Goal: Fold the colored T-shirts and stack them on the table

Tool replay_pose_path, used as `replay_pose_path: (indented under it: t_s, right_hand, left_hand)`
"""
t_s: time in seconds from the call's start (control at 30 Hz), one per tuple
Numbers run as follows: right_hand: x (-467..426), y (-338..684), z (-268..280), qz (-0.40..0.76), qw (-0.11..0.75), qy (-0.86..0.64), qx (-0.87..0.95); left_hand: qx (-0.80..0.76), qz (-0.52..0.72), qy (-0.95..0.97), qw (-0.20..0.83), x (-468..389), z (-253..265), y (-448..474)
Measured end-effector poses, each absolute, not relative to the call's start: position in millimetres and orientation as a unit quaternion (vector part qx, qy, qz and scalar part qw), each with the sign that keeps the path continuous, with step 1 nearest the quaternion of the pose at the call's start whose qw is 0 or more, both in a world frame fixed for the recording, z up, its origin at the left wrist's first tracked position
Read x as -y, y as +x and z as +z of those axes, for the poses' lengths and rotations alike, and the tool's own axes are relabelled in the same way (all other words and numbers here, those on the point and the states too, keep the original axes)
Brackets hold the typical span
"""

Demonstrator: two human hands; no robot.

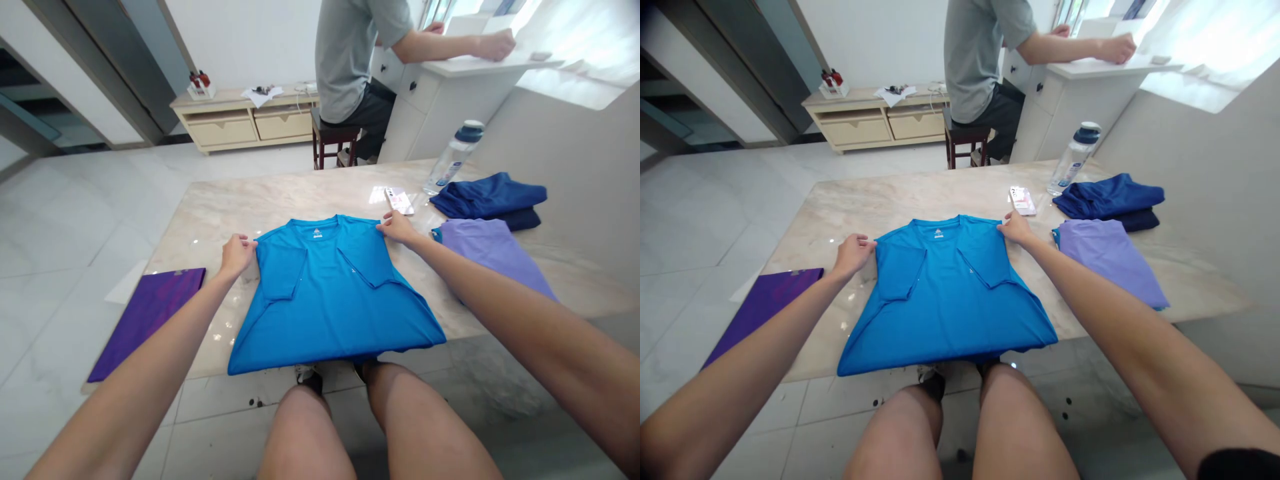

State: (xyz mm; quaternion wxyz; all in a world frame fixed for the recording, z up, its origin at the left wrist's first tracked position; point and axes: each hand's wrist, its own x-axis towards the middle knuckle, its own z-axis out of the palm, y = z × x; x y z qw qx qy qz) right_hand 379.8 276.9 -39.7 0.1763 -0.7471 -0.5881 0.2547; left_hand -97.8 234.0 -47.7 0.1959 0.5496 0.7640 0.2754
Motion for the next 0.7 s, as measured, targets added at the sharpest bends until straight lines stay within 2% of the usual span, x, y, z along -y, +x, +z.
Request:
replay_pose_path:
  t_s: [0.1,0.2,0.3,0.5,0.7]
  right_hand:
    - [-294.2,384.5,-35.9,0.324,0.138,-0.731,0.585]
    - [-307.2,384.9,-29.5,0.335,0.081,-0.714,0.61]
    - [-315.4,380.7,-19.3,0.323,0.076,-0.71,0.621]
    - [-344.1,355.1,-9.3,0.276,0.195,-0.752,0.566]
    - [-420.3,340.8,-23.3,0.216,0.407,-0.705,0.538]
  left_hand:
    - [-0.755,0.234,0.552,0.264,-253.3,-48.9,-106.2]
    - [-0.738,0.149,0.599,0.274,-270.3,-46.5,-111.2]
    - [-0.72,0.095,0.642,0.248,-288.8,-38.7,-115.4]
    - [-0.751,0.14,0.632,0.131,-344.4,-23.1,-114.4]
    - [-0.741,0.28,0.604,0.095,-402.9,-2.8,-100.4]
